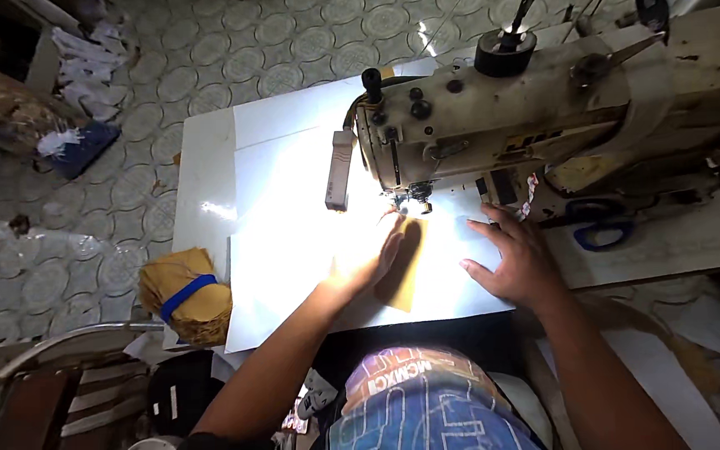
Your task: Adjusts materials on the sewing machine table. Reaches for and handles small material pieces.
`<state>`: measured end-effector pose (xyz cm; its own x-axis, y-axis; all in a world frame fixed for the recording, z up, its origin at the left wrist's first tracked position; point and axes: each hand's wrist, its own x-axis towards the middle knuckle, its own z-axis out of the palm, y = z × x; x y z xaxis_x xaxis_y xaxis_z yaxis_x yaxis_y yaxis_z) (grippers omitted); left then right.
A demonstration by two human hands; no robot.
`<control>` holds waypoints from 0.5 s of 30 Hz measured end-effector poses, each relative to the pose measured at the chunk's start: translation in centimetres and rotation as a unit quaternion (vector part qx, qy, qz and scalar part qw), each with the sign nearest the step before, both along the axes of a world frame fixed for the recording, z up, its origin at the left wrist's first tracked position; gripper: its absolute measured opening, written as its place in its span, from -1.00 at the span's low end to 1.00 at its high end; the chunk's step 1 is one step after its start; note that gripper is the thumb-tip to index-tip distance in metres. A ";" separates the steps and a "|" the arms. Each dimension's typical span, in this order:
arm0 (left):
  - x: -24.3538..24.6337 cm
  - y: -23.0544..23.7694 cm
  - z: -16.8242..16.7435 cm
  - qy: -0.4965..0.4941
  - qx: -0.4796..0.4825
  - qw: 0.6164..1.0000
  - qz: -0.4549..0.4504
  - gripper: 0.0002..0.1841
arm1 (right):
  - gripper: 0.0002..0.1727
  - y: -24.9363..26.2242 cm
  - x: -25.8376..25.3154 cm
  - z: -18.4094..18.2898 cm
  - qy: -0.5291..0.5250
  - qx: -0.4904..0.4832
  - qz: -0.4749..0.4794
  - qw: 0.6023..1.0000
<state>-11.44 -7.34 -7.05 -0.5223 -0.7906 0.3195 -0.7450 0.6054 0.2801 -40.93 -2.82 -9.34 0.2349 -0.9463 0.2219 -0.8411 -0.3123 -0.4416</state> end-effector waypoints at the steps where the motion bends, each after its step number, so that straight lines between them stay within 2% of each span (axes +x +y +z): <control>1: 0.4 0.0 -0.2 -0.005 0.007 1.000 -0.028 -0.68 | -0.21 0.0 0.0 0.0 0.004 0.000 0.000 1.000; 4: 1.5 0.1 -1.3 -0.001 0.094 0.992 -0.090 -0.61 | -0.20 0.0 0.0 0.0 0.008 -0.001 -0.001 1.000; 6: 2.1 0.3 -2.0 0.020 0.128 0.987 -0.098 -0.53 | -0.20 0.0 0.0 0.0 0.005 -0.004 0.000 1.000; 15: 2.1 0.2 -2.2 0.016 0.125 0.986 -0.106 -0.47 | -0.22 0.0 -0.2 -0.1 0.011 -0.005 0.011 1.000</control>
<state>-9.34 -7.18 -9.22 -0.6769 -0.7211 0.1479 -0.5976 0.6557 0.4615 -41.08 -2.83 -9.41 0.2615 -0.9386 0.2250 -0.8435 -0.3355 -0.4195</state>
